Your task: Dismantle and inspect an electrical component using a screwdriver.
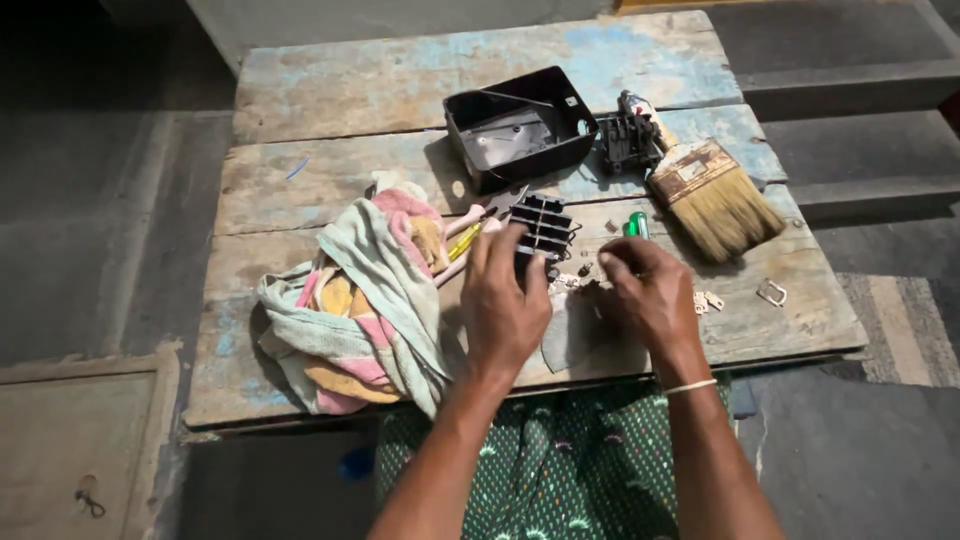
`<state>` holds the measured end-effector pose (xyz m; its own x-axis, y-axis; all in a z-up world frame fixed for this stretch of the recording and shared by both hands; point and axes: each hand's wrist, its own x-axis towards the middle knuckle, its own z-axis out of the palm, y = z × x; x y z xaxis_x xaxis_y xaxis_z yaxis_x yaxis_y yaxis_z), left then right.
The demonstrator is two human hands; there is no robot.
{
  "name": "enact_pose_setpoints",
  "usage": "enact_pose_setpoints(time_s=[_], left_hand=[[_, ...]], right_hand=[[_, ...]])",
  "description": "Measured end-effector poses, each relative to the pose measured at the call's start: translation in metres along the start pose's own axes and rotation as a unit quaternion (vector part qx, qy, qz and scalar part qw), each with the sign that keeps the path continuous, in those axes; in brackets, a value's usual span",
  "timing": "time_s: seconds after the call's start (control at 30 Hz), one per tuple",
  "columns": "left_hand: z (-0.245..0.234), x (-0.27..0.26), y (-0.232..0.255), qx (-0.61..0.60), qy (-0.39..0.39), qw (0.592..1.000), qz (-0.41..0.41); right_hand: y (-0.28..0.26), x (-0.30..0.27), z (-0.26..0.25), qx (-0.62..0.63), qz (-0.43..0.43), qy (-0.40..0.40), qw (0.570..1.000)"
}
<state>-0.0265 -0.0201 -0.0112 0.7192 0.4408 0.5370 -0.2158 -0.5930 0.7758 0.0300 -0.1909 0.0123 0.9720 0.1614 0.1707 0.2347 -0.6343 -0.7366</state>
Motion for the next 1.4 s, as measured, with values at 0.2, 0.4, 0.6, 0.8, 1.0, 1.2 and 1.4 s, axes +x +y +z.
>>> enact_pose_setpoints(time_s=[0.2,0.4,0.6,0.8,1.0,1.2,1.4], left_hand=[[0.002,-0.019,0.019,-0.126,-0.077,0.988,-0.039],[0.010,-0.022,0.032,-0.172,-0.130,0.976,-0.029],[0.017,-0.021,0.029,-0.181,-0.146,0.970,-0.065],[0.022,-0.017,0.025,-0.205,-0.145,0.960,-0.121],[0.025,-0.018,0.011,-0.254,-0.117,0.952,-0.122],[0.022,-0.015,0.015,-0.273,-0.127,0.943,-0.140],[0.027,-0.015,0.013,-0.268,-0.123,0.937,-0.184]], right_hand=[[0.003,-0.007,-0.004,0.116,0.100,-0.009,0.988],[0.011,-0.017,0.000,0.306,0.147,-0.058,0.939],[0.027,-0.018,0.004,0.402,0.146,-0.066,0.902],[0.013,-0.021,-0.001,0.410,0.150,-0.072,0.896],[0.009,-0.022,-0.004,0.489,0.178,-0.117,0.846],[0.008,-0.023,-0.001,0.441,0.172,-0.101,0.875],[0.020,-0.017,0.008,0.412,0.132,-0.063,0.899]])
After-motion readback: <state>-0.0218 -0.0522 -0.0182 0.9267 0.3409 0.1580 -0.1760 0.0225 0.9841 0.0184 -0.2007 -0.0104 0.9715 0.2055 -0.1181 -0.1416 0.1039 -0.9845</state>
